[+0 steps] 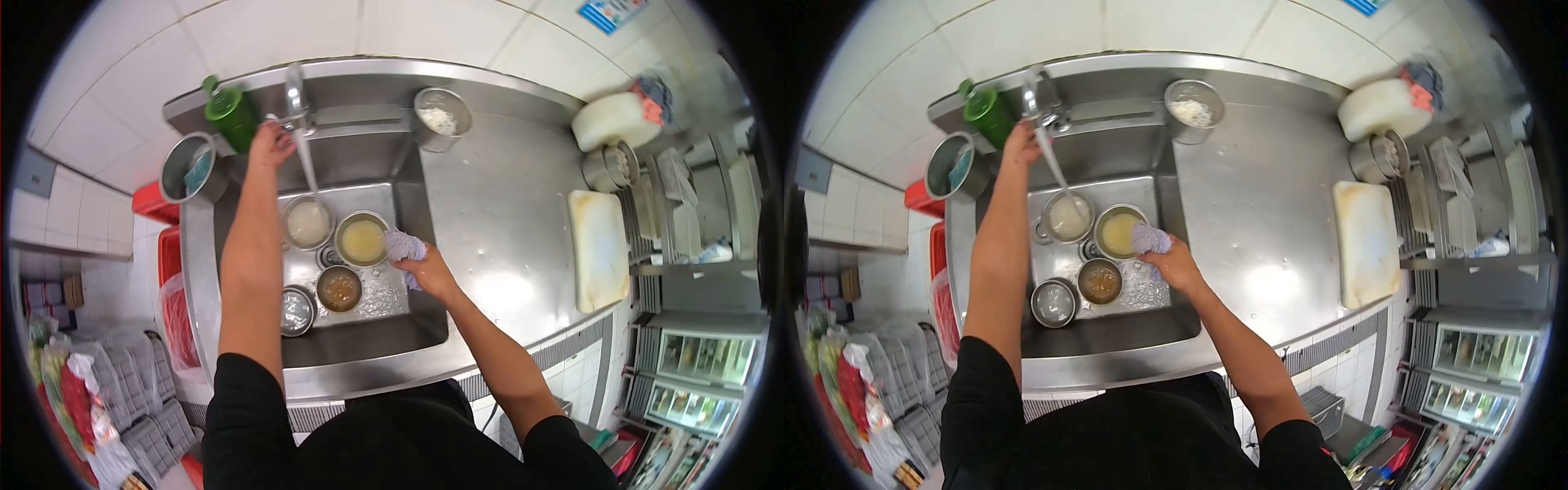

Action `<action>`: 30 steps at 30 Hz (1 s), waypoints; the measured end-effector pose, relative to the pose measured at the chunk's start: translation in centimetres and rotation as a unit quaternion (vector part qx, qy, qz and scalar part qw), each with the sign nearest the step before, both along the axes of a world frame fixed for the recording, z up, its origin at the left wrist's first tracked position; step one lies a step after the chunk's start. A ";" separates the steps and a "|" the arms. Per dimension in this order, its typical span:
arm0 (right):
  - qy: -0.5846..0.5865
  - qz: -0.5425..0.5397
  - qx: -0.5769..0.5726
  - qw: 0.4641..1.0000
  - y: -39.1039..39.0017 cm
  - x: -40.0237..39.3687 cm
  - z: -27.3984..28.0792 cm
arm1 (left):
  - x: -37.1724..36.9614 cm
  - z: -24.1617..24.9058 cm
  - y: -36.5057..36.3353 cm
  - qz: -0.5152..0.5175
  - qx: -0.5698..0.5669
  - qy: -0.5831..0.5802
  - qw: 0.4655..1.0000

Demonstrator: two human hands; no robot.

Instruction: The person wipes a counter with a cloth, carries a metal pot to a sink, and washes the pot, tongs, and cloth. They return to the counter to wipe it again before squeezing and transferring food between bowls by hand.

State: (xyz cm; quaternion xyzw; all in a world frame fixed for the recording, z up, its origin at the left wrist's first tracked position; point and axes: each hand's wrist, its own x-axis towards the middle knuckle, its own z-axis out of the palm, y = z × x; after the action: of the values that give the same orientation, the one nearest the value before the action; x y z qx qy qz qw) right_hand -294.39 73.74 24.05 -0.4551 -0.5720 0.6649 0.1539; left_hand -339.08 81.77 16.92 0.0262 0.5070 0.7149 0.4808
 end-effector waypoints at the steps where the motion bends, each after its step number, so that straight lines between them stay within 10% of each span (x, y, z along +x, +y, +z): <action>1: -0.013 0.001 -0.017 1.000 0.2 0.9 2.6 | -0.4 0.2 0.4 -0.013 0.045 0.011 0.999; 7: 0.192 -0.191 -0.121 0.955 2.0 10.5 4.1 | 15.3 3.3 -8.0 0.144 0.041 0.097 0.984; 11: 0.156 -0.273 -0.239 0.919 2.8 19.8 5.0 | 33.0 0.6 -9.9 -0.160 0.211 0.268 0.926; 12: 0.162 -0.286 -0.230 0.916 2.8 22.4 4.9 | 39.1 5.3 -9.9 -0.230 0.157 0.652 0.705; 15: 0.125 -0.171 -0.264 0.941 1.8 29.0 6.2 | 51.6 14.2 -9.1 -0.321 0.320 0.802 0.390; 22: 0.025 -0.184 -0.111 0.976 -3.8 49.0 8.7 | 77.7 17.6 -5.0 -0.526 0.379 0.734 0.204; 25: -0.327 -0.153 0.057 0.931 -6.0 59.1 12.1 | 90.6 18.1 -5.7 -0.528 0.355 0.750 0.182; 30: -0.534 -0.229 0.276 0.766 -8.2 77.8 13.6 | 110.6 21.6 -6.4 -0.550 0.359 0.713 0.246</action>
State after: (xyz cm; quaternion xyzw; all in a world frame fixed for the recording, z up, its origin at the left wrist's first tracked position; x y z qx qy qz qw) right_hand -216.57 65.58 37.69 -0.7916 -0.5999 0.0733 0.0903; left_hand -228.52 75.42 38.55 0.9674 0.1966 0.0747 0.1413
